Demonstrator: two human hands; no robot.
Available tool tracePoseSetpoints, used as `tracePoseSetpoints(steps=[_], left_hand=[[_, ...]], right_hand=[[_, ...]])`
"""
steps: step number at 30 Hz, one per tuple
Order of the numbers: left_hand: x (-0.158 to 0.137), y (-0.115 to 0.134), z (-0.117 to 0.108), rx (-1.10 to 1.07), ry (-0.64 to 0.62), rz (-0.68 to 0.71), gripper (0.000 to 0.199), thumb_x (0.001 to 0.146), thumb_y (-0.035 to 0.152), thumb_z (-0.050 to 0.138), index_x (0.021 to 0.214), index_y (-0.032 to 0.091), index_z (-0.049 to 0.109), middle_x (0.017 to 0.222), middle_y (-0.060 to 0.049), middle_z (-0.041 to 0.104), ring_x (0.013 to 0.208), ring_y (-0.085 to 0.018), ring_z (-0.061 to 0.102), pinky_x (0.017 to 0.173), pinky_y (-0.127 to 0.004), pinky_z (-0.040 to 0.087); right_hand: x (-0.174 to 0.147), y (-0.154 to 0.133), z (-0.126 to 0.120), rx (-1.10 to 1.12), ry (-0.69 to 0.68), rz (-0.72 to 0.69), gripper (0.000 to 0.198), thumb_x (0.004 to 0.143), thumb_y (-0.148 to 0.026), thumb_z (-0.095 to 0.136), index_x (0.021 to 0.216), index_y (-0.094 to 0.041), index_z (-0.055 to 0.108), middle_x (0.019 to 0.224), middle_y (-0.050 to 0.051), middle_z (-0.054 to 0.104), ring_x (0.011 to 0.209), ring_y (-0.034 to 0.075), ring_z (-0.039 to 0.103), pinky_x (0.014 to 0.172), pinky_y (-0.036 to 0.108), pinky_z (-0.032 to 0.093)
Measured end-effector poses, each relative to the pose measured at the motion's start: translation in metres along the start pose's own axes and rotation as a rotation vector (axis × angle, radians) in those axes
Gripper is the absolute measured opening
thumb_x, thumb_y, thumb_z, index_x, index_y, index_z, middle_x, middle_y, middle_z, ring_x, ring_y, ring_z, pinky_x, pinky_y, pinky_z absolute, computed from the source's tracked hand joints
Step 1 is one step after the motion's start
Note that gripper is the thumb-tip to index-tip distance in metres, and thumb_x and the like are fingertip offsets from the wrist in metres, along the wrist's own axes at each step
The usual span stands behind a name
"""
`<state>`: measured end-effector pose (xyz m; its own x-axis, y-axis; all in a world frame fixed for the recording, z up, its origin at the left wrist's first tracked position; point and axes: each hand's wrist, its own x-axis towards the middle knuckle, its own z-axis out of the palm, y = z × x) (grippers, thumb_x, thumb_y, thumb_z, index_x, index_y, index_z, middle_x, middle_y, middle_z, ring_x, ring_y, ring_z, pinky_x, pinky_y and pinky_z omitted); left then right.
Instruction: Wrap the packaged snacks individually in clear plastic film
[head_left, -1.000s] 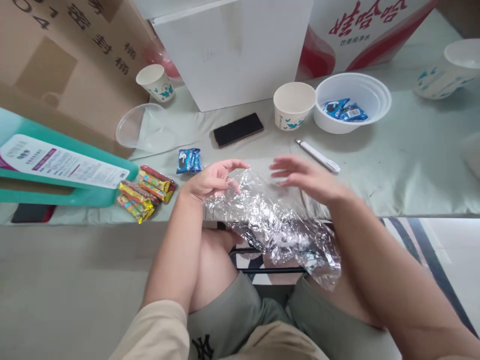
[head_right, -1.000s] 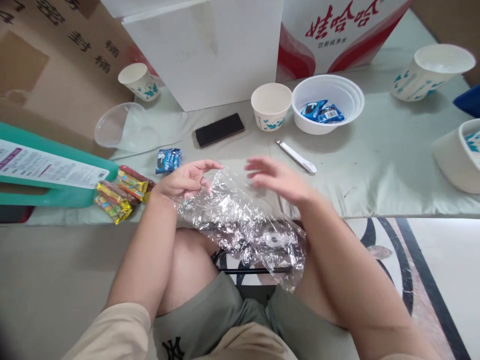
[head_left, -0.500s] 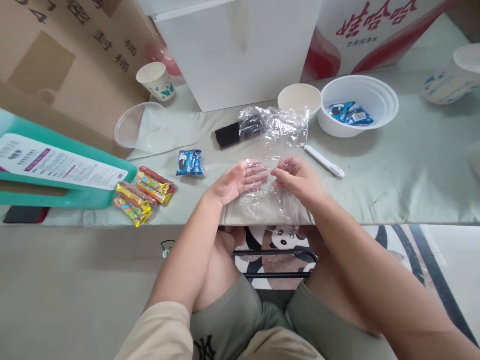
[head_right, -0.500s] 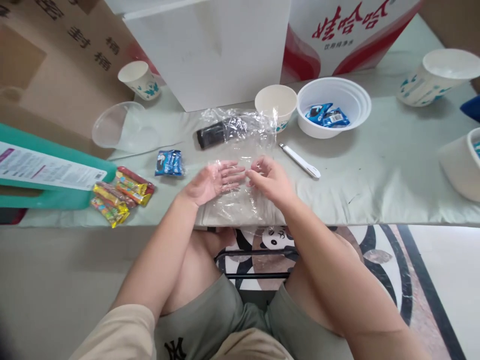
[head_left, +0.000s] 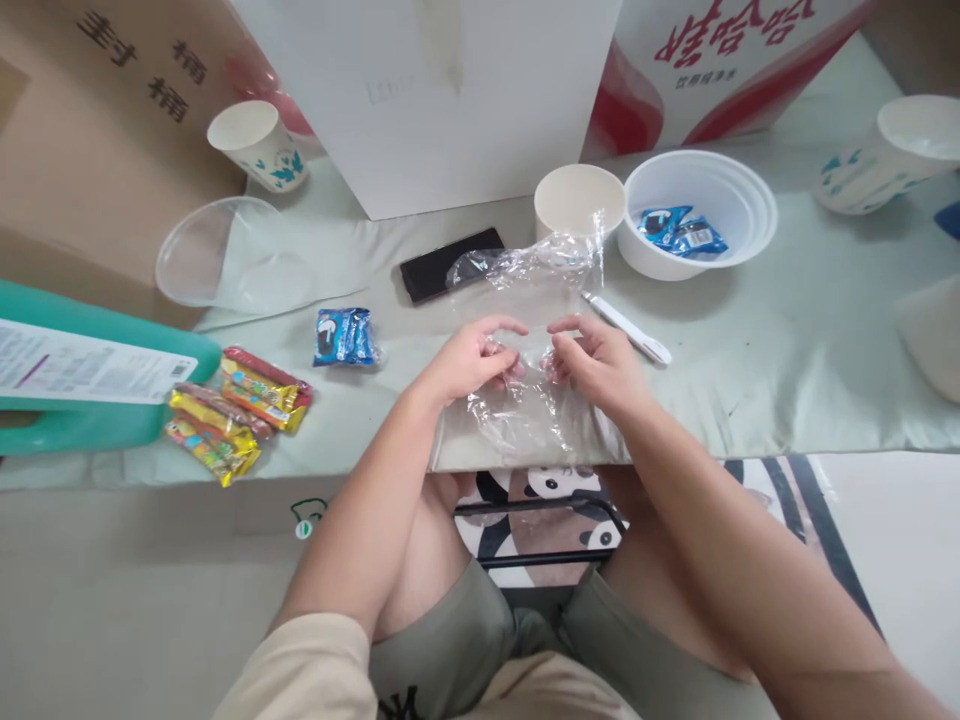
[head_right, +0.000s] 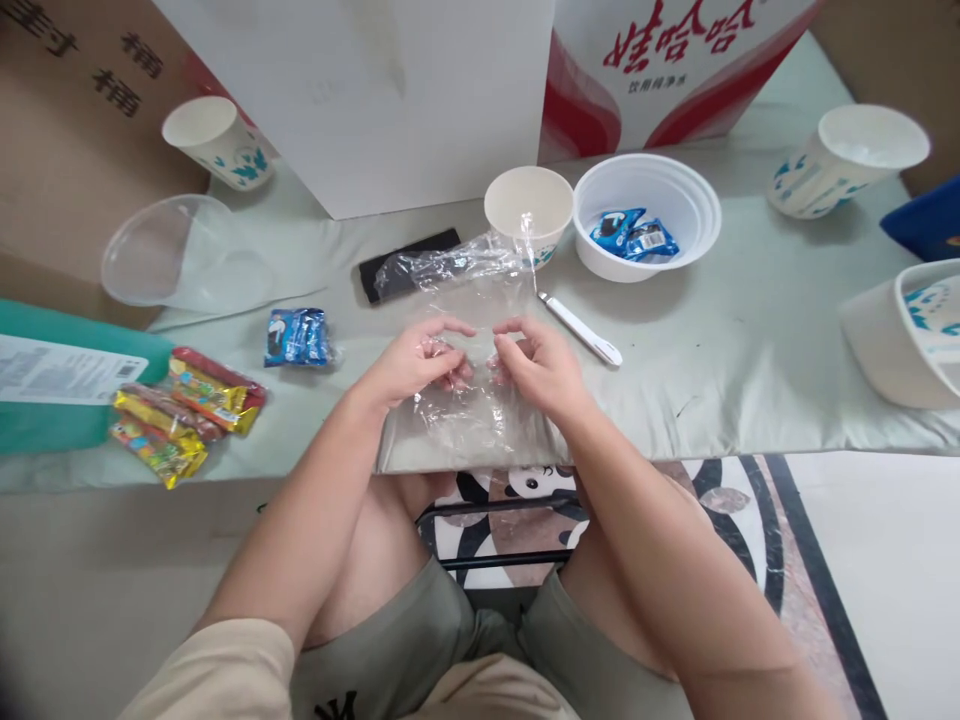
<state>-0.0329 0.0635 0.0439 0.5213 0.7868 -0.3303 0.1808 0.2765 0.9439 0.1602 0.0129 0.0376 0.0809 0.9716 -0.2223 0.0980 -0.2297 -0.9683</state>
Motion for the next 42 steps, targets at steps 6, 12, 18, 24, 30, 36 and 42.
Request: tracePoseSetpoints(steps=[6,12,18,24,30,36,42], left_hand=[[-0.003,-0.003,-0.008,-0.123,0.052,0.056,0.023,0.075,0.026,0.072,0.096,0.021,0.065,0.052,0.006,0.061,0.038,-0.009,0.054,0.039,-0.020,0.040],[-0.005,-0.004,-0.013,-0.319,0.078,0.067,0.017,0.067,0.024,0.076,0.079,0.019,0.065,0.058,0.004,0.065,0.045,-0.011,0.059,0.044,-0.021,0.047],[-0.001,-0.002,-0.019,-0.320,0.126,0.108,0.006,0.062,0.015,0.066,0.068,0.016,0.070,0.069,-0.001,0.069,0.057,-0.010,0.064,0.053,-0.021,0.053],[0.009,-0.004,-0.024,-0.315,0.240,0.062,0.014,0.064,0.016,0.055,0.067,0.016,0.068,0.073,-0.004,0.070,0.066,-0.014,0.067,0.062,-0.025,0.056],[0.008,0.002,-0.022,-0.368,0.260,0.049,0.021,0.074,0.036,0.061,0.080,0.017,0.065,0.084,-0.004,0.067,0.075,-0.017,0.069,0.067,-0.029,0.058],[0.003,-0.002,-0.016,-0.234,0.197,0.073,0.044,0.058,0.012,0.073,0.100,0.021,0.060,0.122,-0.003,0.059,0.084,-0.013,0.068,0.060,-0.022,0.055],[0.000,0.001,-0.020,-0.273,0.228,0.115,0.057,0.060,0.010,0.067,0.114,0.028,0.059,0.126,-0.002,0.061,0.084,-0.014,0.070,0.055,-0.019,0.051]], right_hand=[[-0.004,-0.001,-0.006,-0.004,0.055,0.043,0.027,0.084,-0.041,0.064,0.097,-0.018,0.073,0.052,-0.003,0.058,0.044,0.012,0.052,0.046,0.026,0.042],[-0.002,0.010,-0.007,0.139,0.051,-0.074,0.019,0.087,-0.036,0.059,0.099,-0.024,0.068,0.067,-0.002,0.067,0.050,0.011,0.054,0.048,0.024,0.043],[0.009,0.008,-0.006,0.194,0.119,-0.165,0.005,0.078,-0.027,0.060,0.078,-0.023,0.064,0.073,-0.001,0.065,0.058,0.013,0.060,0.053,0.026,0.045],[0.003,0.002,-0.008,0.221,0.088,-0.263,0.027,0.076,-0.030,0.069,0.103,-0.031,0.066,0.096,-0.002,0.065,0.067,0.012,0.058,0.065,0.030,0.050],[0.006,0.008,-0.012,0.162,0.138,-0.228,0.009,0.072,-0.029,0.056,0.070,-0.023,0.062,0.106,0.005,0.062,0.075,0.016,0.057,0.063,0.032,0.047],[0.007,0.011,-0.010,0.289,0.152,-0.132,0.036,0.075,-0.036,0.072,0.108,-0.031,0.059,0.112,0.002,0.059,0.087,0.016,0.060,0.077,0.033,0.053],[0.004,0.008,-0.005,0.216,-0.002,0.032,0.058,0.069,-0.037,0.079,0.120,-0.026,0.055,0.083,-0.001,0.065,0.072,0.017,0.061,0.067,0.033,0.051]])
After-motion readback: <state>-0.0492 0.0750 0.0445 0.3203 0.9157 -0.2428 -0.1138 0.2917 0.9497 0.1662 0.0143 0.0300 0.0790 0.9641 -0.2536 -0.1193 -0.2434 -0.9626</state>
